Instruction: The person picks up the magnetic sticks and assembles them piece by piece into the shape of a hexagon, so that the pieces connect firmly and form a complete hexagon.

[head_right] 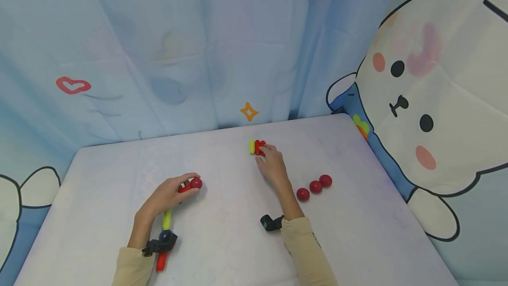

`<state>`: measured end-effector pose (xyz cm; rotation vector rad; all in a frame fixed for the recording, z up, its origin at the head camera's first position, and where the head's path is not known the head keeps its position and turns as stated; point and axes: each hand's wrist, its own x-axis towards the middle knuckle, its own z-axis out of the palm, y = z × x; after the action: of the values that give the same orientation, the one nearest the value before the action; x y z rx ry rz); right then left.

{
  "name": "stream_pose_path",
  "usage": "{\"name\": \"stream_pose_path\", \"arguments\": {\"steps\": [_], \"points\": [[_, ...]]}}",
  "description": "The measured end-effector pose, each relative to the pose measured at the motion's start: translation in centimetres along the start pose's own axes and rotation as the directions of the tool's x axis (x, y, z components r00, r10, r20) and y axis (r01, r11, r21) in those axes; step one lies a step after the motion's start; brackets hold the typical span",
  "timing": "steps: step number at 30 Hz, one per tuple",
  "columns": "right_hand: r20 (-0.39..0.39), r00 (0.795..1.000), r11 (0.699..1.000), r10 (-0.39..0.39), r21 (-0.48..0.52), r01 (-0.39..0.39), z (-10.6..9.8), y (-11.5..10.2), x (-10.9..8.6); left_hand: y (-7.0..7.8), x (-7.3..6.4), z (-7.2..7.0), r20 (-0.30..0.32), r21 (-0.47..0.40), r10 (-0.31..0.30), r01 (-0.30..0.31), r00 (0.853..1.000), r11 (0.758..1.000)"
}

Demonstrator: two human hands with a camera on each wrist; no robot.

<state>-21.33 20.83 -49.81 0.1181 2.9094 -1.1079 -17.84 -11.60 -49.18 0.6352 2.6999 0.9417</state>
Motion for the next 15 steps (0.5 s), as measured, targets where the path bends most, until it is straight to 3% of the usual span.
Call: {"name": "stream_pose_path", "arguments": {"steps": [10,15], "points": [[0.003,0.998,0.989,0.06,-0.134,-0.059,0.27,0.03,-0.12,0.19,-0.04,-0.03,0.008,-0.017,-0.009,0.009,1.0,1.0],[0.006,0.996,0.984,0.089,-0.156,-0.087,0.25,0.05,-0.18,0.3,-0.12,-0.06,0.021,-0.029,-0.021,0.021,1.0,0.999]]}}
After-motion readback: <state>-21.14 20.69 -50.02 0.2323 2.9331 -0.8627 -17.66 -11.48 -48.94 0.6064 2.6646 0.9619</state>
